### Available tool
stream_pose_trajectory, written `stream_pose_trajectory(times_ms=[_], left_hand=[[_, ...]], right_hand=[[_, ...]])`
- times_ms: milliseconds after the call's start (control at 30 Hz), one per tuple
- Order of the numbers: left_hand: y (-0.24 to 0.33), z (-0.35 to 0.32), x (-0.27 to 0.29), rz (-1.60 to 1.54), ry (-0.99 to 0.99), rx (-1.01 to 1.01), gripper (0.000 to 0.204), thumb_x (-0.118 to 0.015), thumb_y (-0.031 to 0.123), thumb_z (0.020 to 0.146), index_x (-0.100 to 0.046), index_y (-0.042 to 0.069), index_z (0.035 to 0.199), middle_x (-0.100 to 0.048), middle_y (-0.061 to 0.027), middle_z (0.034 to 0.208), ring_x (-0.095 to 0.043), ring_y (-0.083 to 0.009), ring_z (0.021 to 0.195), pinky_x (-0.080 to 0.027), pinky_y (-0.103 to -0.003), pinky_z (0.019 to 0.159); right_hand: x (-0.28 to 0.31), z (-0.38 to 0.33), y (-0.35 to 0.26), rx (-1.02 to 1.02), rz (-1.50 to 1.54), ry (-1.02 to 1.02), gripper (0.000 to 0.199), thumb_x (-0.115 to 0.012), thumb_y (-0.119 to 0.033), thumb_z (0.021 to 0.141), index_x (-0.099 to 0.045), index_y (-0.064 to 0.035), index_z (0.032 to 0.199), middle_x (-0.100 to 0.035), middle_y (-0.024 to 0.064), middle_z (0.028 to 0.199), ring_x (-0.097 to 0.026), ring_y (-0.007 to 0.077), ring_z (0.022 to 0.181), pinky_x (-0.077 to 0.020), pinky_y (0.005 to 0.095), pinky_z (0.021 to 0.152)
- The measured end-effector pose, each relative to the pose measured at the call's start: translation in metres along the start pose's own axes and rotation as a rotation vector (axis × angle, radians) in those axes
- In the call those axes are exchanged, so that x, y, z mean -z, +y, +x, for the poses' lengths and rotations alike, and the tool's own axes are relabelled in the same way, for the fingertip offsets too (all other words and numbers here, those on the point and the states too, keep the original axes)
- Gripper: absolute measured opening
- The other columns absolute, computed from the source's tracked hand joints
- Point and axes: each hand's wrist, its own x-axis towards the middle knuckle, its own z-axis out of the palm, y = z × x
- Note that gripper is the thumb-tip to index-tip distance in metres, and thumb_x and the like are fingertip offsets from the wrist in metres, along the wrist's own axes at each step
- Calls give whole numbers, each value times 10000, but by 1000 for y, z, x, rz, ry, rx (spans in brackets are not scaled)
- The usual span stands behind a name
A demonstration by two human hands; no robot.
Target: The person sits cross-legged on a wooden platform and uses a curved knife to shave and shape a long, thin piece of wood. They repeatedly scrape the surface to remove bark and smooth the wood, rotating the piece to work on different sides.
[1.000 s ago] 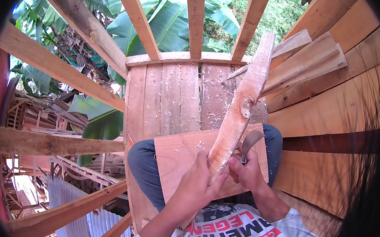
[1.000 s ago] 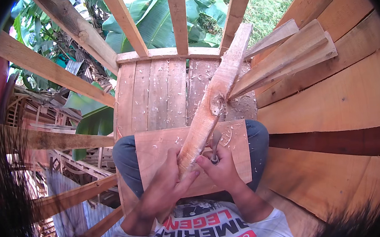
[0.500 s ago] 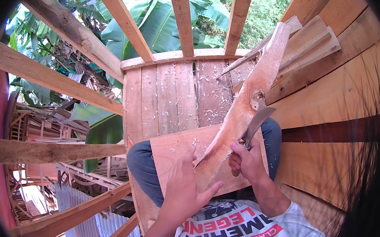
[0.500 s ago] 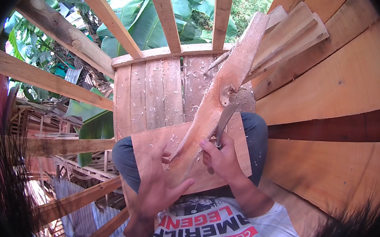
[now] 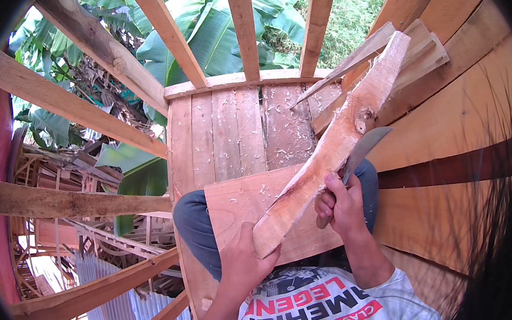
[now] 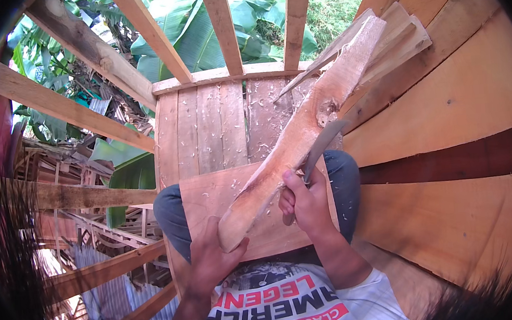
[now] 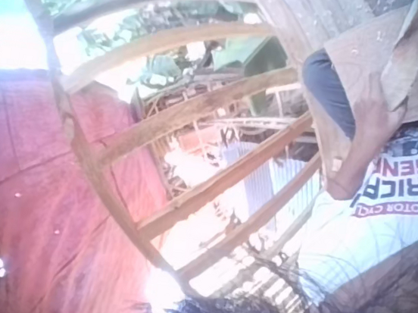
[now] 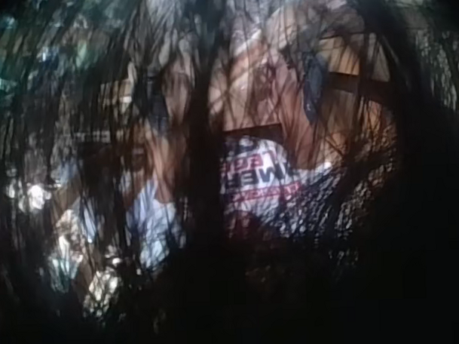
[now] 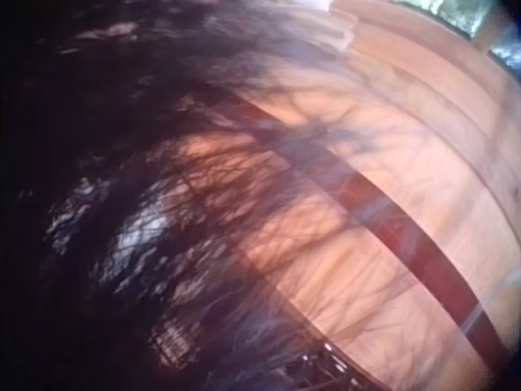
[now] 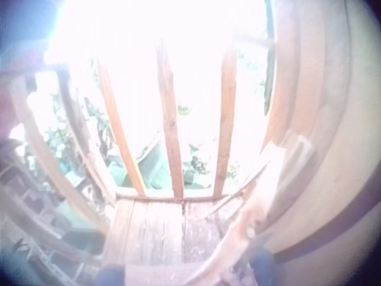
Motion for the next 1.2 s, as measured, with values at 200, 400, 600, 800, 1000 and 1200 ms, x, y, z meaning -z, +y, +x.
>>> stream_pose_trajectory(times_ms=[200, 400, 600, 800, 1000, 1200], left_hand=[[4, 1, -1, -154, -16, 44, 406, -779, 259, 712, -568, 23, 966, -660, -216, 812, -670, -386, 772, -525, -429, 669], [-1, 3, -5, -398, -130, 61, 442, -799, 255, 732, -585, 1, 1022, -678, -204, 859, -696, -311, 805, -524, -375, 707], [5, 2, -5, -586, -185, 39, 457, -801, 237, 757, -581, -21, 1064, -669, -155, 859, -656, -194, 819, -501, -332, 739], [8, 1, 1, -581, -290, -11, 448, -783, 229, 773, -567, -19, 1078, -646, -130, 843, -620, -173, 783, -486, -312, 723], [10, -5, 1, -696, -441, -11, 462, -748, 213, 811, -542, -18, 1154, -617, -107, 850, -568, -140, 810, -469, -303, 742], [15, -7, 0, -699, -483, -18, 501, -722, 237, 844, -511, -16, 1222, -577, -81, 850, -535, -143, 817, -456, -306, 755]], right_hand=[[20, 1, 1, 119, -196, -151, 353, -546, -416, 975, -483, -77, 896, -363, -34, 542, -347, 83, 403, -329, 249, 379], [53, -9, 9, 445, -857, -334, 590, -631, -582, 868, -593, -15, 707, -510, 58, 542, -532, 215, 477, -408, 336, 469], [50, -19, 2, 533, -1258, -285, 629, -677, -617, 783, -601, -3, 668, -546, 190, 581, -620, 373, 593, -464, 409, 518], [57, -17, -2, 643, -1302, -245, 642, -697, -650, 719, -595, -20, 650, -550, 159, 568, -616, 348, 566, -459, 403, 498], [59, -19, -9, 759, -1326, -198, 676, -715, -695, 629, -548, -42, 594, -516, 129, 533, -573, 323, 501, -432, 382, 464], [60, -16, -15, 859, -1359, -165, 701, -711, -713, 611, -480, -55, 544, -474, 109, 505, -540, 304, 462, -412, 371, 445]])
